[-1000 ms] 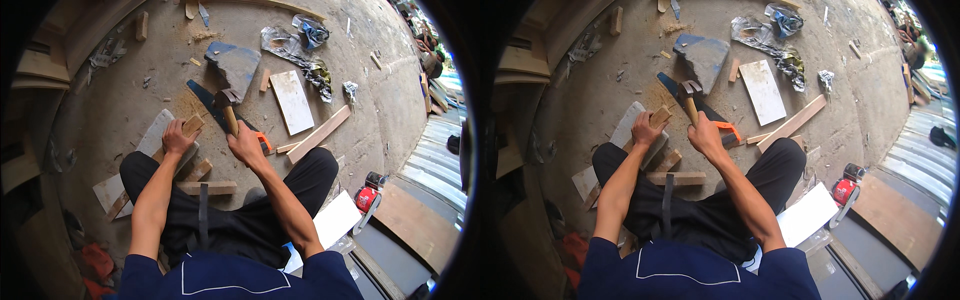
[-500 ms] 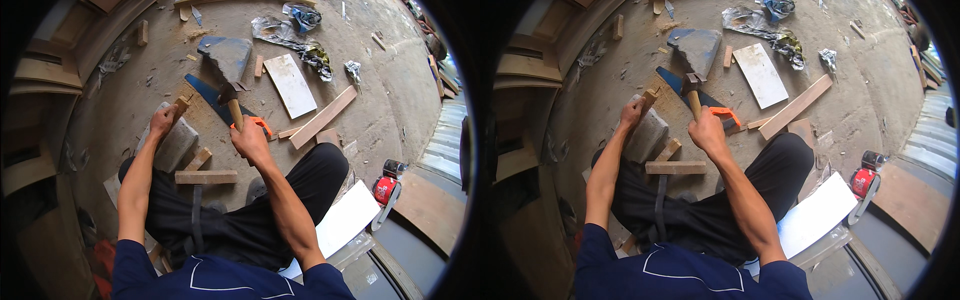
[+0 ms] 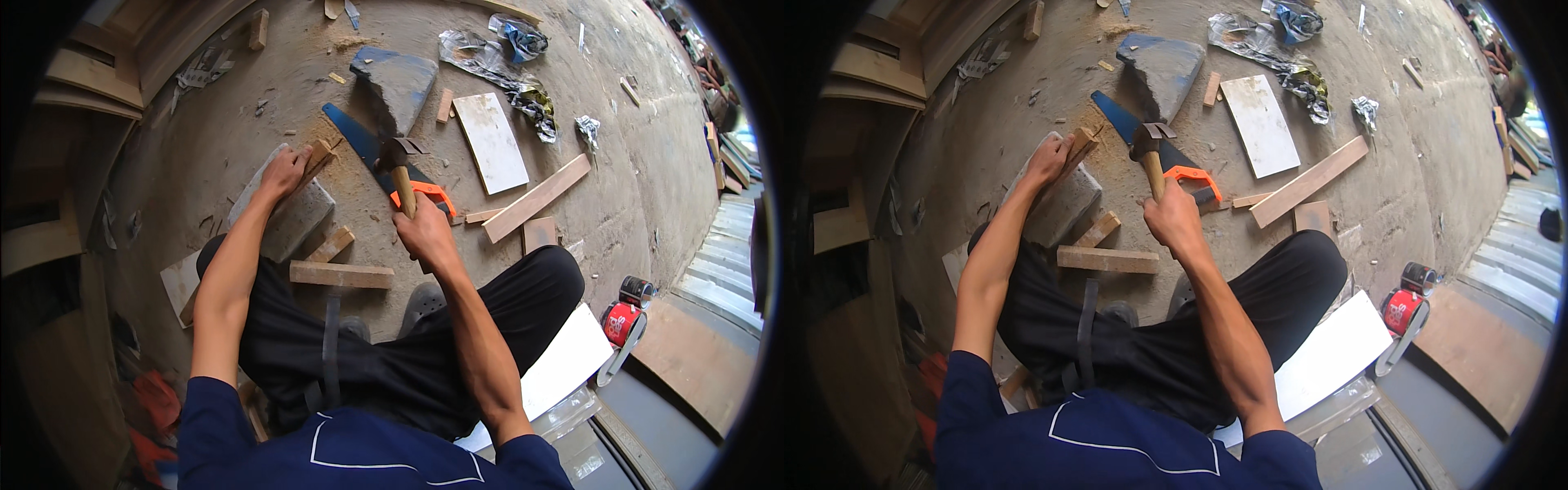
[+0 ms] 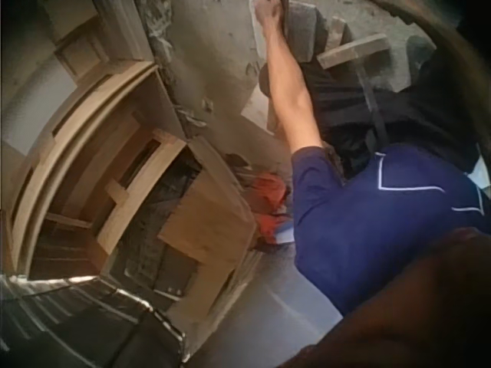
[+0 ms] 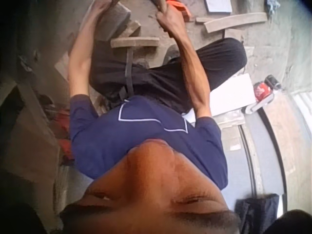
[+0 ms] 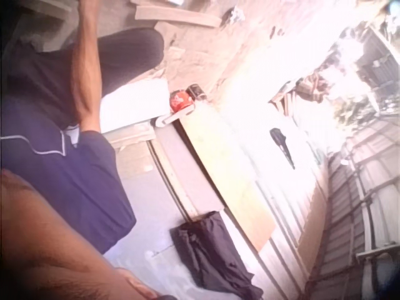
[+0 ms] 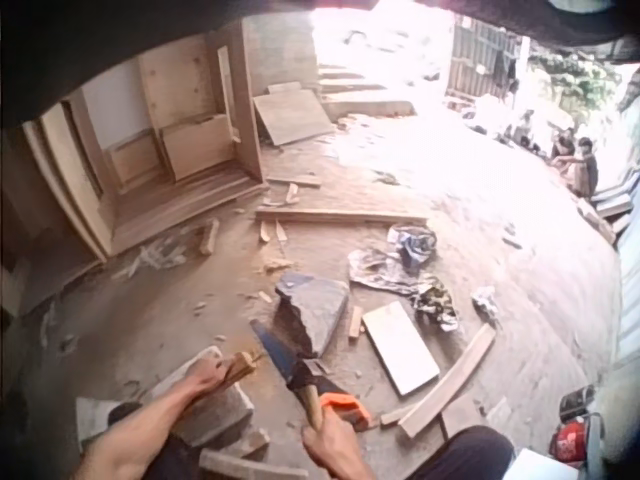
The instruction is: The person uses a hammer to split a long piece of wood into smaller pieces. They repeatedly strike the wood, which is placed on a concrete block, to break it apart.
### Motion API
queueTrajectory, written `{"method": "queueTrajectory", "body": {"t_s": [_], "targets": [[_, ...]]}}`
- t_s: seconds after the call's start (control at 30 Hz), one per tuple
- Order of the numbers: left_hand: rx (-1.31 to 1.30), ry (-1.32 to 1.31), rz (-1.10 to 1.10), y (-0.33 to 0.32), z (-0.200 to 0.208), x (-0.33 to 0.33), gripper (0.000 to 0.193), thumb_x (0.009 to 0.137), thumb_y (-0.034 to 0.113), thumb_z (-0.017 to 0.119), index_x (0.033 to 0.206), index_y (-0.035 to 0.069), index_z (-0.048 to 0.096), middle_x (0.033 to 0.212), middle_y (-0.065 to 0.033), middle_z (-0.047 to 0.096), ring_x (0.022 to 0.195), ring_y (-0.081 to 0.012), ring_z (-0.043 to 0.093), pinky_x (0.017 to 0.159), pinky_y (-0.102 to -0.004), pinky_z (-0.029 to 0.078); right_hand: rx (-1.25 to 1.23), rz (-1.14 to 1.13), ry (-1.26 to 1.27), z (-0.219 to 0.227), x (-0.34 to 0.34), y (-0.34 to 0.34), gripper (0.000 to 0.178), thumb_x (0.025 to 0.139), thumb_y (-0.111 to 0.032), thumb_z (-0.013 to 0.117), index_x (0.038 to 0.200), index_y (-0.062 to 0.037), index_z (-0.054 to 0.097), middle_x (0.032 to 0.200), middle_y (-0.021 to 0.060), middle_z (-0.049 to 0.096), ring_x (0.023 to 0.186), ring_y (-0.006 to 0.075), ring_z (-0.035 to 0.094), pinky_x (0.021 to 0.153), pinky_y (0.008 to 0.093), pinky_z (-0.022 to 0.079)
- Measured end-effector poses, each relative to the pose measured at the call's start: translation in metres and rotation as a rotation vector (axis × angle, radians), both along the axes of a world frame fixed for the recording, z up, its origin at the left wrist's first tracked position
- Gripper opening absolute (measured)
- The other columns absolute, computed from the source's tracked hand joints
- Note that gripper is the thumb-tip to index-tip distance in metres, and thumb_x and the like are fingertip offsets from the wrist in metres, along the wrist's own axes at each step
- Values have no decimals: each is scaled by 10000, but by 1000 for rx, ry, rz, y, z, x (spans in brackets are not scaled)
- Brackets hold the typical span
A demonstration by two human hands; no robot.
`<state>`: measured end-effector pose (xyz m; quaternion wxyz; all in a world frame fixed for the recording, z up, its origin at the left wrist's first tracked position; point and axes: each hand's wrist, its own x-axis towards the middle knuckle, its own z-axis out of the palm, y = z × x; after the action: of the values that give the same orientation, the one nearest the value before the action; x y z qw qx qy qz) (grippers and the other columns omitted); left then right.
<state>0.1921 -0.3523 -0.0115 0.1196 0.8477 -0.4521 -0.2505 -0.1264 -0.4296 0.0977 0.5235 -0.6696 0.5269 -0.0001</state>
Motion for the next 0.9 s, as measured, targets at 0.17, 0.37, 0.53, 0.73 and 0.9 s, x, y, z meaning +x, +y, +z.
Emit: {"method": "queueTrajectory", "body": {"t_s": [0.17, 0.37, 0.53, 0.73, 0.9], "targets": [[-125, -83, 193, 5, -9, -6, 677, 963, 636, 344, 1121, 62, 666, 1136, -187, 617, 1075, -390, 580, 889, -484, 449, 22, -10, 12, -3, 3, 5, 426, 822, -187, 599, 1149, 76, 528, 956, 348, 640, 940, 485, 627, 840, 522, 479], [-75, -92, 193, 2, -13, -37, 569, 941, 619, 429, 977, 98, 654, 1055, -138, 655, 1042, -354, 604, 855, -472, 464, -27, 25, 3, -15, 6, 2, 420, 821, -194, 588, 1139, 74, 528, 934, 355, 636, 928, 499, 619, 837, 535, 474], [-191, -154, 151, 3, -21, -39, 490, 930, 560, 501, 907, 90, 639, 945, -131, 650, 937, -352, 620, 790, -468, 470, -115, 61, 38, -31, 12, -5, 395, 822, -196, 588, 1114, 66, 535, 906, 365, 628, 900, 514, 615, 815, 541, 474], [-187, -132, 140, -1, -18, -37, 454, 919, 525, 547, 867, 82, 633, 887, -127, 637, 879, -352, 624, 743, -455, 481, -200, 35, -95, -60, 31, -4, 324, 846, -198, 590, 1085, 16, 540, 806, 357, 614, 809, 517, 619, 729, 554, 476], [-274, -155, 142, 1, -24, -38, 448, 906, 522, 578, 845, 80, 620, 856, -118, 628, 858, -343, 626, 719, -447, 487, -233, 115, -63, -82, 54, -11, 267, 855, -196, 593, 1033, -13, 515, 746, 315, 614, 740, 509, 616, 656, 549, 474]]}}
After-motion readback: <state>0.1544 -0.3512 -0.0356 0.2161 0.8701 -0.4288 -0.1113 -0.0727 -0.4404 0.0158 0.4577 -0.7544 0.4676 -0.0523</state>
